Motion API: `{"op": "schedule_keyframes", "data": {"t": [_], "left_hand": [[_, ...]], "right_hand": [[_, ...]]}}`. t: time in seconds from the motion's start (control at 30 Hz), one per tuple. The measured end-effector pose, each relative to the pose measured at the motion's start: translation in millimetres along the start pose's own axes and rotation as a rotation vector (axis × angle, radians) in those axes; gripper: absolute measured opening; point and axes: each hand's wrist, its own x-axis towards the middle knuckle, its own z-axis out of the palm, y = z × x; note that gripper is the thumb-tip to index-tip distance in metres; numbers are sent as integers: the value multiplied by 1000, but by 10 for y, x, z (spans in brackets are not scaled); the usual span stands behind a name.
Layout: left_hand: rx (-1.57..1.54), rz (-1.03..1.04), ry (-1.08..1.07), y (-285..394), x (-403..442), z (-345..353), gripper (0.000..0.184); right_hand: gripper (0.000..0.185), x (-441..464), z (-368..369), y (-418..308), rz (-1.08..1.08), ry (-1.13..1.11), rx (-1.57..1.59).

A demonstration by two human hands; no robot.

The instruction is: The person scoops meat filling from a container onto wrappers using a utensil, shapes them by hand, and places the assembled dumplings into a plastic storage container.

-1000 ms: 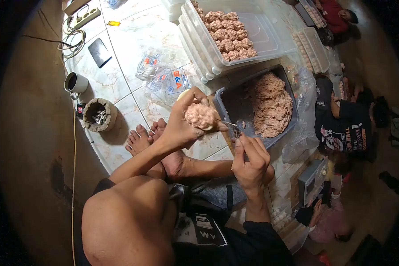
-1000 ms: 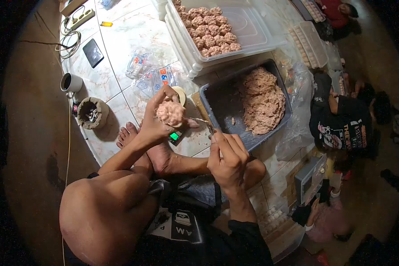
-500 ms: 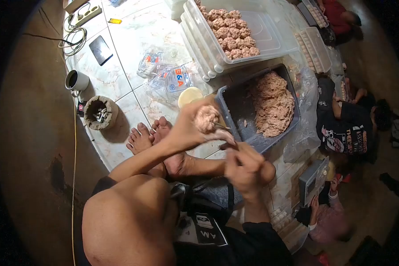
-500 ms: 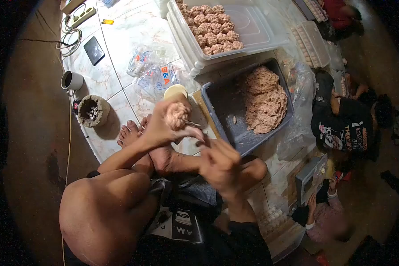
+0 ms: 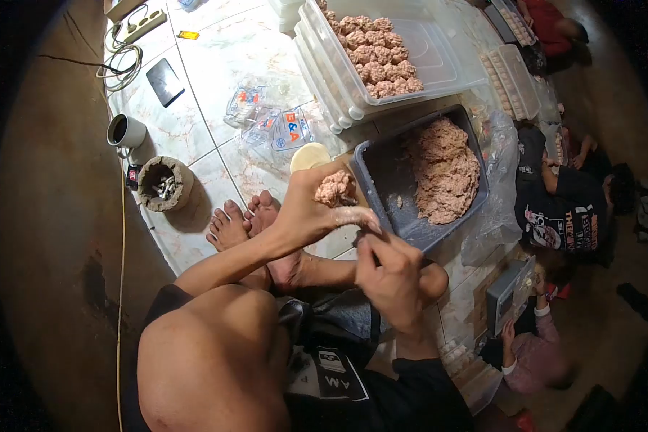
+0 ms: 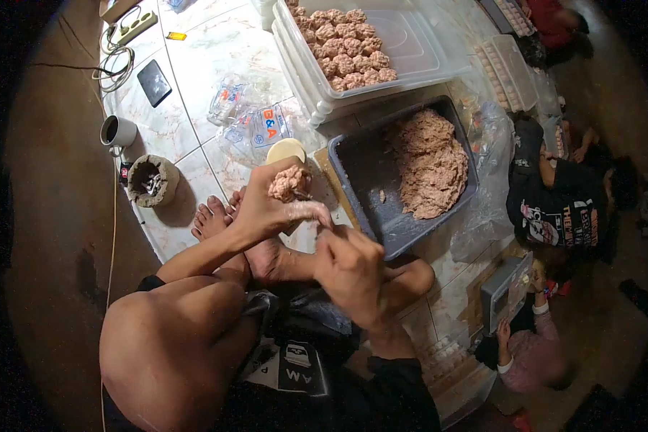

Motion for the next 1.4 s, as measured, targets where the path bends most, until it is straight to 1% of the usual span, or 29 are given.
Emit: {"op": "schedule_keyframes", "data": {"t": [0.07,0.1,0.2,0.23,0.33,0.37,0.47,0.5,0.6,0.63,0.73,0.77,0.87,0.97,1.0,1.07,1.1,1.2,1.27,1.3,1.37,1.4], "left_hand": [[43,-27,26,-107,39,-12,35],[127,51,91,25,56,12,31],[150,89,70,-152,62,-95,29],[196,54,119,-129,72,-156,29],[315,79,92,-145,140,-137,30],[355,78,43,-115,90,-38,28],[722,242,-27,-254,39,-39,22],[632,157,-16,-216,28,-29,20],[698,26,48,-192,41,-82,23],[729,105,37,-166,45,-81,23],[849,89,-96,-94,40,-26,20],[922,116,-106,-115,28,-47,22],[969,33,-107,-144,17,-83,26],[957,0,-126,-184,8,-113,26],[962,21,-132,-184,15,-101,27],[971,55,-142,-188,12,-74,27],[996,19,-150,-194,4,-62,28],[1039,-62,-148,-224,-2,-75,31],[1016,-67,-135,-318,-21,-127,34],[970,-124,-145,-275,0,-128,36],[870,-231,-174,-162,59,-93,41],[763,-141,-193,-181,53,-56,43]], "right_hand": [[3,91,-197,-55,65,-7,-57],[6,115,-296,-121,154,48,-111],[11,127,-565,-84,214,9,-106],[13,111,-581,-123,206,-1,-112],[13,93,-452,-163,184,-109,-22],[12,136,-381,-167,165,-117,-66],[11,189,-340,-217,183,-46,42],[12,200,-417,-211,179,36,77],[12,185,-556,-174,174,45,-15],[12,149,-481,-86,133,-35,-56],[12,135,-280,-74,105,-81,-32],[11,163,-331,-122,129,-40,26],[10,182,-471,-111,152,91,86],[11,192,-498,-57,146,-33,18],[11,188,-482,-35,143,-87,-7],[11,157,-310,18,112,-148,-14],[11,145,-255,24,97,-180,-17],[11,198,-363,-99,154,33,120],[13,229,-485,-27,151,55,31],[14,219,-581,26,158,69,-24],[16,312,-677,281,320,157,-158],[18,386,-708,499,401,201,-223]]}}
